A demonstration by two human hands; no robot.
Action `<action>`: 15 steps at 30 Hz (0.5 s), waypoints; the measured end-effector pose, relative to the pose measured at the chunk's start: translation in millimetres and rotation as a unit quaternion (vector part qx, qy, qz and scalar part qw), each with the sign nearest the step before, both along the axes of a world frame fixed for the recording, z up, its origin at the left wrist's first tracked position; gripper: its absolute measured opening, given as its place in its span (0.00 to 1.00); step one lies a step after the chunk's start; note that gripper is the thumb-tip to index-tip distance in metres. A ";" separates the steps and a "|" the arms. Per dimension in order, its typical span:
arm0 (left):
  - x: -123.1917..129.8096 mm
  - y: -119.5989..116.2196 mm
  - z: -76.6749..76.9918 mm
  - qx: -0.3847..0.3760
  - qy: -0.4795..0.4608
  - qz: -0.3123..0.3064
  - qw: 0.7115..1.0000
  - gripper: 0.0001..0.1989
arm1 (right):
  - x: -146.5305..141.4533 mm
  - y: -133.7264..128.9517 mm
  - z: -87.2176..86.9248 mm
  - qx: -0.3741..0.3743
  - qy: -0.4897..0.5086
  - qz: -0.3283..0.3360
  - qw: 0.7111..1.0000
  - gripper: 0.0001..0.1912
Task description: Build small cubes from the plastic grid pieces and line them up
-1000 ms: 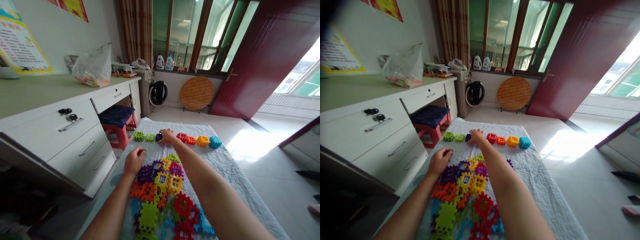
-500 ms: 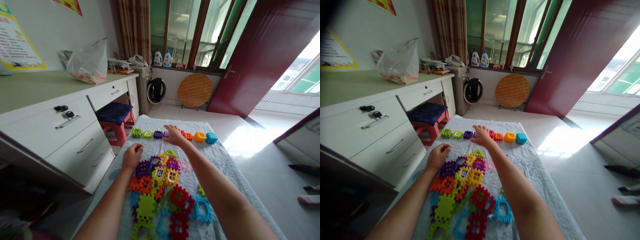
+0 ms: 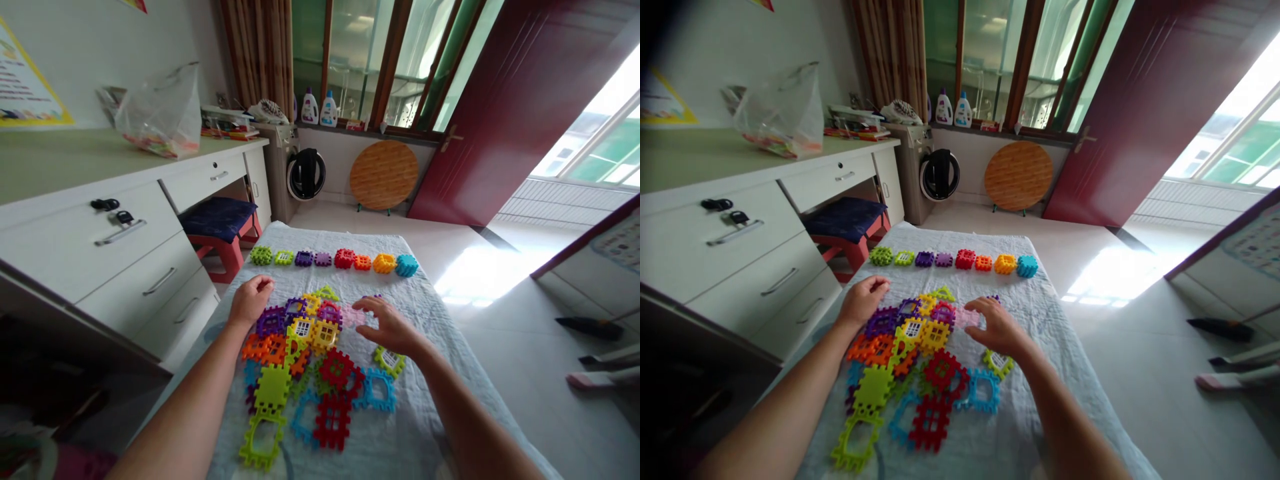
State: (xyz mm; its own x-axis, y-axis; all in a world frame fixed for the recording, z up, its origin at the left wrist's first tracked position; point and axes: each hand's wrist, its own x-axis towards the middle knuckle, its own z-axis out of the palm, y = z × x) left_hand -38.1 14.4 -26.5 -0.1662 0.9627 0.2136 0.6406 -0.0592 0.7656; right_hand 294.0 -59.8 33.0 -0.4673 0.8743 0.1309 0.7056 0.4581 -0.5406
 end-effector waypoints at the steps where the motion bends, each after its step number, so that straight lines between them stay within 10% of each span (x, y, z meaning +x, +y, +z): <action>1: -0.1 -0.2 0.1 0.002 0.002 0.000 1.000 0.13 | -6.3 -2.7 -3.0 0.015 0.005 0.019 1.000 0.22; 15: 1.1 -0.7 1.9 0.002 0.005 -0.004 1.000 0.13 | -33.6 -4.1 -24.8 0.053 -0.001 0.016 0.998 0.27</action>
